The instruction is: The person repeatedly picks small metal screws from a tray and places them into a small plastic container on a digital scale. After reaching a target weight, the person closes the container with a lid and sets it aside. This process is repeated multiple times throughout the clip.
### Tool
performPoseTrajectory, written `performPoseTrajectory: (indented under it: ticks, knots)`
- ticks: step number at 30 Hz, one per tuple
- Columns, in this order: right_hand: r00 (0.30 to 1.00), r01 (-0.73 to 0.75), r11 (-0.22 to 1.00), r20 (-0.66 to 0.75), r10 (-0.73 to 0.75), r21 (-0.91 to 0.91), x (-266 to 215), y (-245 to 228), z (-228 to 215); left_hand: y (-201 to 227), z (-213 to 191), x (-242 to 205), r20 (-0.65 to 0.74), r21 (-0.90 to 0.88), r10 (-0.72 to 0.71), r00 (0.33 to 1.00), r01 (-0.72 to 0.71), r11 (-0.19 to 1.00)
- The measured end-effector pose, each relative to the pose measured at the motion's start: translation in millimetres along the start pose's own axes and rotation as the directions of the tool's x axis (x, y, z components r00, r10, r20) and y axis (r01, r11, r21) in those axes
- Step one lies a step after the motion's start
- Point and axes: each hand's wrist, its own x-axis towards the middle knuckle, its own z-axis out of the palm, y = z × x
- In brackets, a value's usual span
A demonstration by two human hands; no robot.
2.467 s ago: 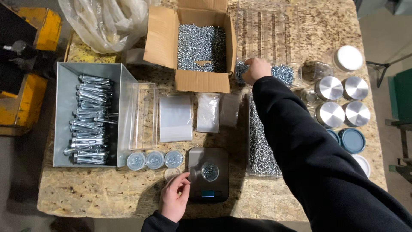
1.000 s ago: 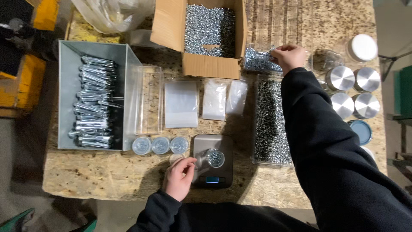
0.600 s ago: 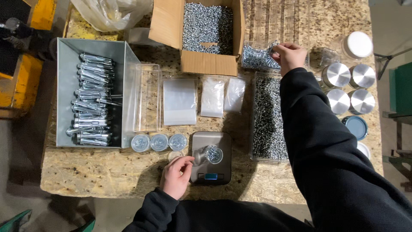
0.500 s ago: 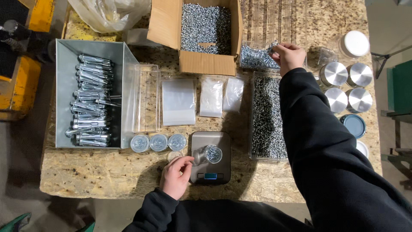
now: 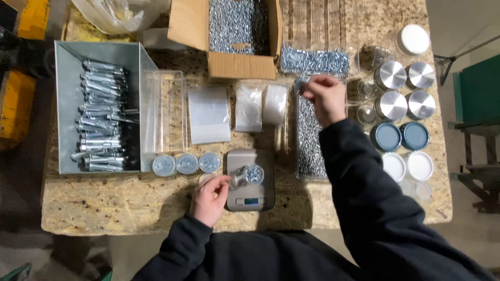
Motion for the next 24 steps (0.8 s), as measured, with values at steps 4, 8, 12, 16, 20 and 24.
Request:
performPoseTrajectory:
  ticks: [4, 8, 12, 16, 20, 24]
  knots:
    - [0.997, -0.035, 0.998, 0.064, 0.037, -0.042, -79, 4, 2, 8, 3, 5, -0.012, 0.034, 0.050, 0.999, -0.050, 0.998]
    - [0.988, 0.048, 0.971, 0.154, -0.012, -0.235, -146, 12, 0, 0, 13, 11, -0.024, -0.001, 0.083, 0.996, -0.083, 0.997]
    - [0.973, 0.156, 0.892, 0.220, -0.066, -0.424, -189, 24, -5, 22, 12, 14, 0.009, -0.092, 0.104, 0.995, -0.102, 0.991]
    - [0.975, 0.130, 0.908, 0.217, -0.044, -0.399, -211, 48, -10, 40, 12, 16, 0.041, -0.051, 0.150, 0.988, -0.148, 0.988]
    - [0.949, 0.227, 0.911, 0.286, -0.128, -0.343, -226, 50, -6, 50, 14, 19, 0.137, -0.017, 0.167, 0.976, -0.166, 0.986]
    - [0.849, 0.480, 0.798, 0.424, -0.317, -0.364, -234, 42, 3, 54, 14, 28, 0.224, 0.056, 0.318, 0.921, -0.338, 0.939]
